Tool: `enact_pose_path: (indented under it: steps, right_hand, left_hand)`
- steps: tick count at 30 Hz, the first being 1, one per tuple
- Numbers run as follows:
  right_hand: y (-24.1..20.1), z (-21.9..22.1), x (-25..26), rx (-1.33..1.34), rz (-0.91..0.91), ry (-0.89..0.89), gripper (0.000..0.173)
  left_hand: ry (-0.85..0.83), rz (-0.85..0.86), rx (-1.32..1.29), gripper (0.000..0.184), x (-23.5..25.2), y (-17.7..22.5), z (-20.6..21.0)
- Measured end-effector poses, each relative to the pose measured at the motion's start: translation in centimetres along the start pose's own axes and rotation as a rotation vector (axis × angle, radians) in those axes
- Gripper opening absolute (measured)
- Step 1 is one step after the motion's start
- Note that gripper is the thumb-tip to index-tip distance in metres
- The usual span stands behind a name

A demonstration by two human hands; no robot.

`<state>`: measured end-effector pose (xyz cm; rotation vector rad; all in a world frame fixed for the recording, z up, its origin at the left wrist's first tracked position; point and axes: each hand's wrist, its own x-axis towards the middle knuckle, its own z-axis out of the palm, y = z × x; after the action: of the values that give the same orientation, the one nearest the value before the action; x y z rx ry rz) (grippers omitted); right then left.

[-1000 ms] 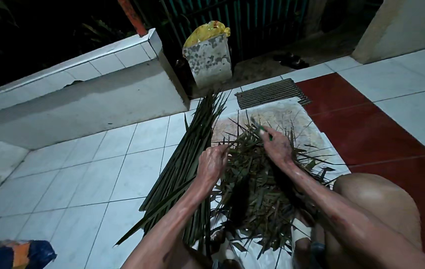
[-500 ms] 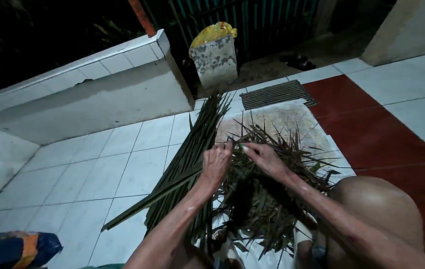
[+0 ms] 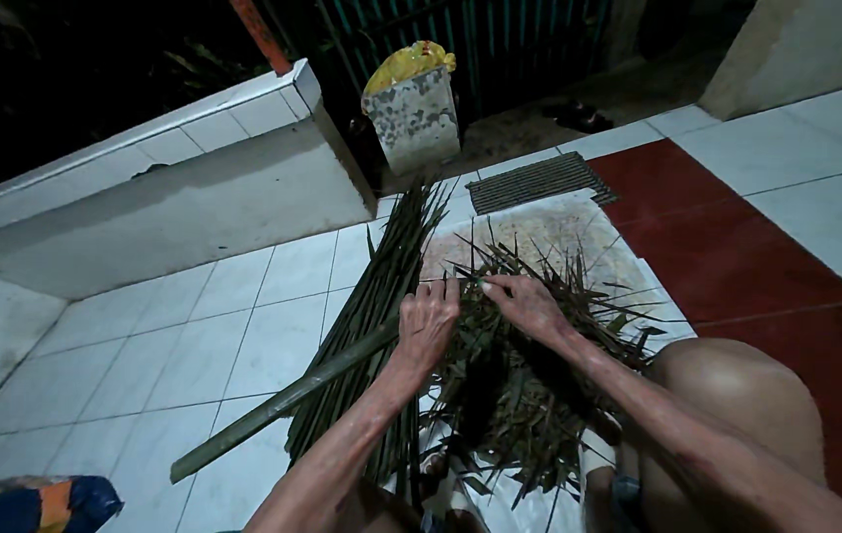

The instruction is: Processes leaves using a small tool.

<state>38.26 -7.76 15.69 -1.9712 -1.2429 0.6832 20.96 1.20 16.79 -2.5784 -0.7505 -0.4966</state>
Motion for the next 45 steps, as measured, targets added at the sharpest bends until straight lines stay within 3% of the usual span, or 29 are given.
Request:
enact_pose_path:
  steps: [7,12,16,21,26,34,45]
  right_hand:
    - [1.2,-0.9,0.6,-0.020,0.066,0.043,0.036]
    - [4.8,-1.9,1.8,-0.042,0.169,0.191,0.039]
    - [5.2,-2.4,1.4,0.068,0.056,0.299,0.041]
    - [2.2,0.0,-0.6,0.174,-0.125,0.160,0.037]
    - [2.3,2.4,-0.2,0.158,-0.172,0.049,0.040]
    - [2.4,2.0,0.2,0.110,-0.118,0.133,0.037]
    - [5.7,-1.5,3.2,0.209,0.101,0.428,0.039]
  left_hand:
    - [-0.009,-0.022,-0.035,0.032,-0.3,-0.1,-0.2]
    - [-0.038,-0.052,-0.055,0.027,-0.5,-1.3,-0.9]
    - [-0.160,-0.205,-0.236,0.026,-0.3,-2.8,-1.6]
    - [-0.387,-0.379,-0.502,0.029,0.6,-3.6,-1.7]
    - [-0.400,-0.383,-0.634,0.029,0.6,-3.6,-1.2]
    - [-0.438,-0.392,-0.754,0.030,0.2,-4.1,-0.9]
    - [-0.472,-0.380,-0.846,0.029,-0.2,-4.6,-1.1]
